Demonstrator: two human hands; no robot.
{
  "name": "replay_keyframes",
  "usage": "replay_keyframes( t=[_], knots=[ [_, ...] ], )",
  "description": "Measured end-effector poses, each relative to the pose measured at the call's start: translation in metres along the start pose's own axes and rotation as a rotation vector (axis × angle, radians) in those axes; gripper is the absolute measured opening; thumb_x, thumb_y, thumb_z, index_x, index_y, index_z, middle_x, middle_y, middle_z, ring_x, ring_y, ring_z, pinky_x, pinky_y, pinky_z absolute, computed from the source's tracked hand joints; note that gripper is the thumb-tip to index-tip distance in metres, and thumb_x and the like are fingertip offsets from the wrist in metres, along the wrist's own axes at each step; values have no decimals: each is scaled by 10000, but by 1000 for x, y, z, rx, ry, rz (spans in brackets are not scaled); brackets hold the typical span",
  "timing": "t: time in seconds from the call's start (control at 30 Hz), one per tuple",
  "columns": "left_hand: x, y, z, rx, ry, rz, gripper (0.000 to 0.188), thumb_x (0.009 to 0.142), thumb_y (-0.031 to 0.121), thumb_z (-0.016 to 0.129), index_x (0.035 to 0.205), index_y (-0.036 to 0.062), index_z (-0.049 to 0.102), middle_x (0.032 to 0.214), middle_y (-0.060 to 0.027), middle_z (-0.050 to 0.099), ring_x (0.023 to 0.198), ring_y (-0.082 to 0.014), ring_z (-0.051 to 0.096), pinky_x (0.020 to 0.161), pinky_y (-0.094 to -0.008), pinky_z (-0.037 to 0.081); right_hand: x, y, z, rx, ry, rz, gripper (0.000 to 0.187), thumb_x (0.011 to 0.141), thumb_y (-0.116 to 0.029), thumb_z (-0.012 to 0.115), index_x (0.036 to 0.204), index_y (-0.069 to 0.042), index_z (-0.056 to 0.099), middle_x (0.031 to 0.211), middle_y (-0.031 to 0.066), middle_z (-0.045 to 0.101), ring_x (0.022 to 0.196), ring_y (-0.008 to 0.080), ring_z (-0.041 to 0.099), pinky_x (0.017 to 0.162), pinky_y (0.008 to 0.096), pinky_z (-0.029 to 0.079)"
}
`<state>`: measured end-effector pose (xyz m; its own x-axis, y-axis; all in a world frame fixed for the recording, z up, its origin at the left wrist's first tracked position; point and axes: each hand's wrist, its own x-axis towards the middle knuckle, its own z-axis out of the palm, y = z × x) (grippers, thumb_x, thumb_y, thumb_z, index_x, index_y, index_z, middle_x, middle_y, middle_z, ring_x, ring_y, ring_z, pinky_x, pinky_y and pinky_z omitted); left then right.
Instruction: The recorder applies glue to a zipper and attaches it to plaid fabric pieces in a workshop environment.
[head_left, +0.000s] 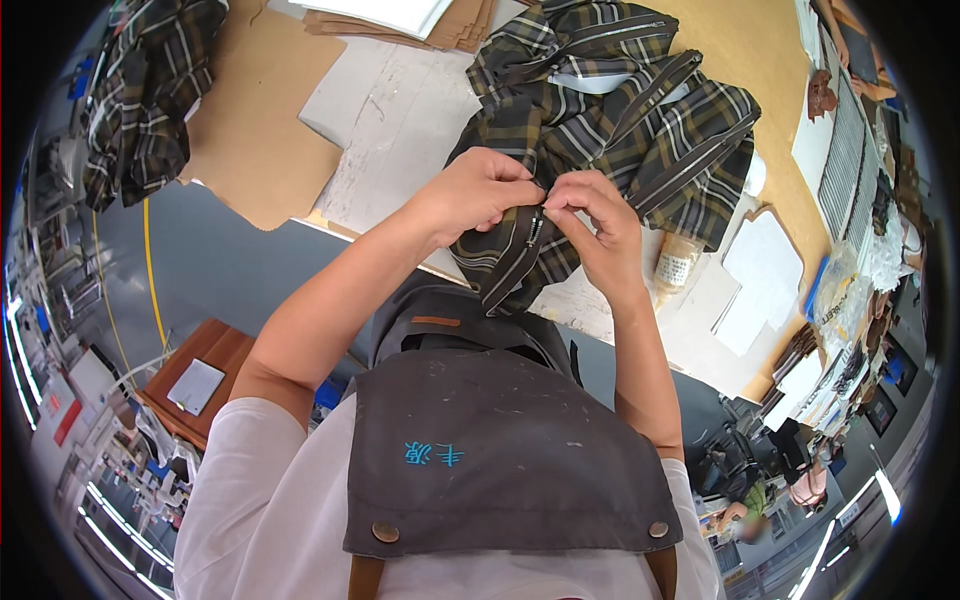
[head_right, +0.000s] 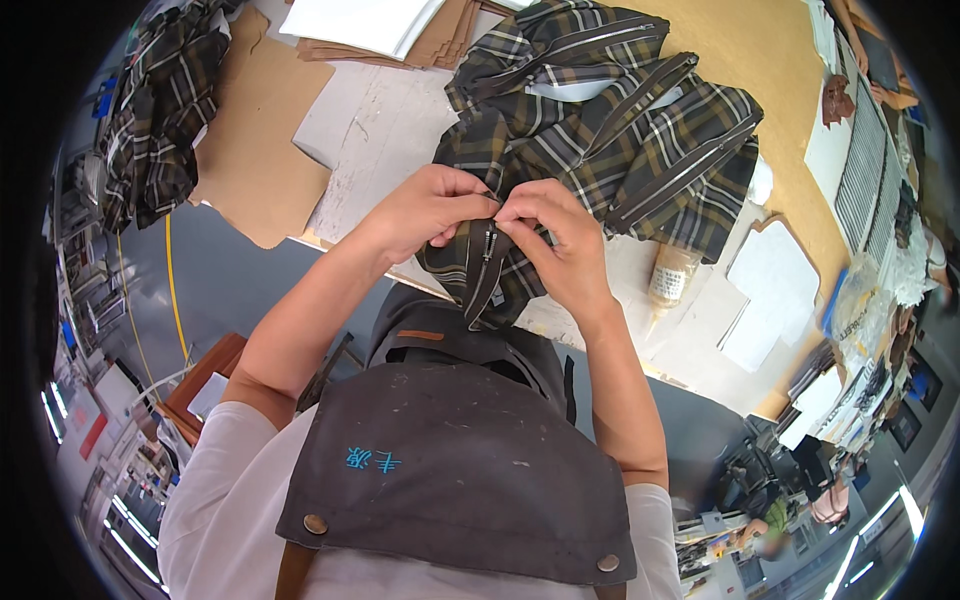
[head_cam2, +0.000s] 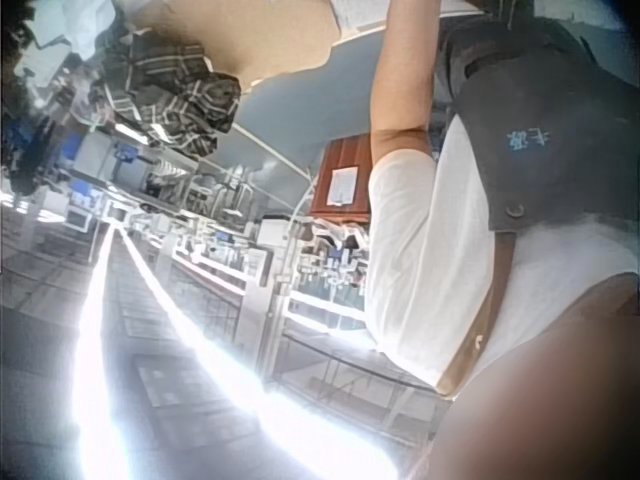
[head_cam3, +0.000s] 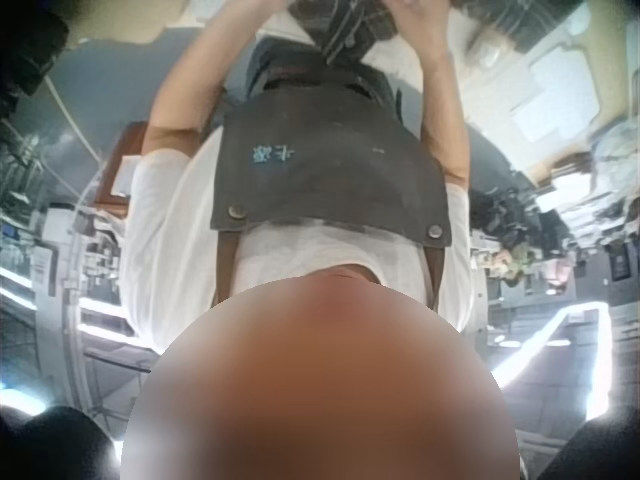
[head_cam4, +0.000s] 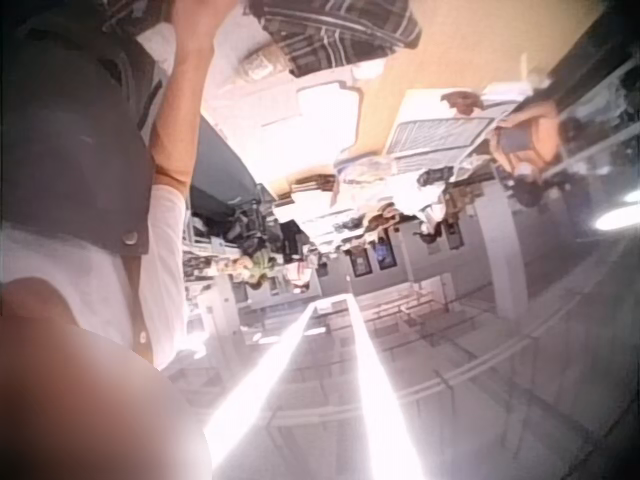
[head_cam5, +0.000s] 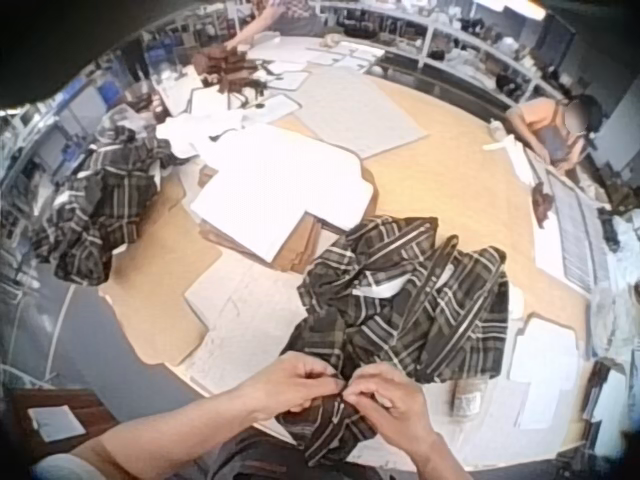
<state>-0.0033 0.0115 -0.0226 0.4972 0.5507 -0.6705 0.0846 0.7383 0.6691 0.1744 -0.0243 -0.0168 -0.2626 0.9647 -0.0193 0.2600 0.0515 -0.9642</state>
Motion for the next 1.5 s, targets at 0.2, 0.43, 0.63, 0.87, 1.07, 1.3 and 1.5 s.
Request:
replay_keyframes(
  t=[0.2,0.43,0.63,0.87,1.07,1.3,1.5],
  knots=[
    [-4,5,4,-30,6,-32,167,787,155,584,648,63,569,495,60,408,403,-16,355,369,-171,262,-3,7,-1,106,-27,24,107,737,51,592,820,-17,599,899,55,544,747,121,531,651,228,434],
    [-7,6,4,-56,6,5,156,793,161,606,692,46,582,513,44,431,439,-26,381,393,-174,285,-4,-1,9,459,122,152,140,757,69,577,872,-9,559,893,31,525,784,93,515,673,217,429],
    [-9,4,5,-15,62,69,143,788,153,613,727,27,587,535,29,466,467,-31,410,417,-178,302,-11,-1,7,93,287,134,112,722,13,641,809,-19,577,753,7,547,649,59,531,550,184,420],
    [-15,8,13,109,141,179,131,780,138,612,758,10,597,571,16,515,502,-29,455,443,-172,330,-7,-23,15,-274,247,89,67,700,-3,639,743,2,587,659,57,576,531,108,572,466,213,441],
    [-11,-2,13,339,215,316,107,765,96,608,761,-11,597,582,17,525,524,-33,467,461,-189,355,-5,-22,21,-403,230,112,58,683,0,624,726,1,585,651,66,584,550,143,602,488,242,464],
    [-13,-4,8,153,182,261,119,749,101,605,755,-18,606,564,8,512,515,-42,442,462,-206,352,-10,-8,21,-25,235,292,44,713,-12,607,744,13,590,693,60,611,568,105,593,527,221,464],
    [-17,-6,8,153,175,227,94,781,98,589,777,6,606,586,40,505,525,-20,429,460,-177,332,-11,-8,23,225,209,404,78,752,-44,604,776,29,589,684,47,606,590,76,579,545,206,461]
  ],
)
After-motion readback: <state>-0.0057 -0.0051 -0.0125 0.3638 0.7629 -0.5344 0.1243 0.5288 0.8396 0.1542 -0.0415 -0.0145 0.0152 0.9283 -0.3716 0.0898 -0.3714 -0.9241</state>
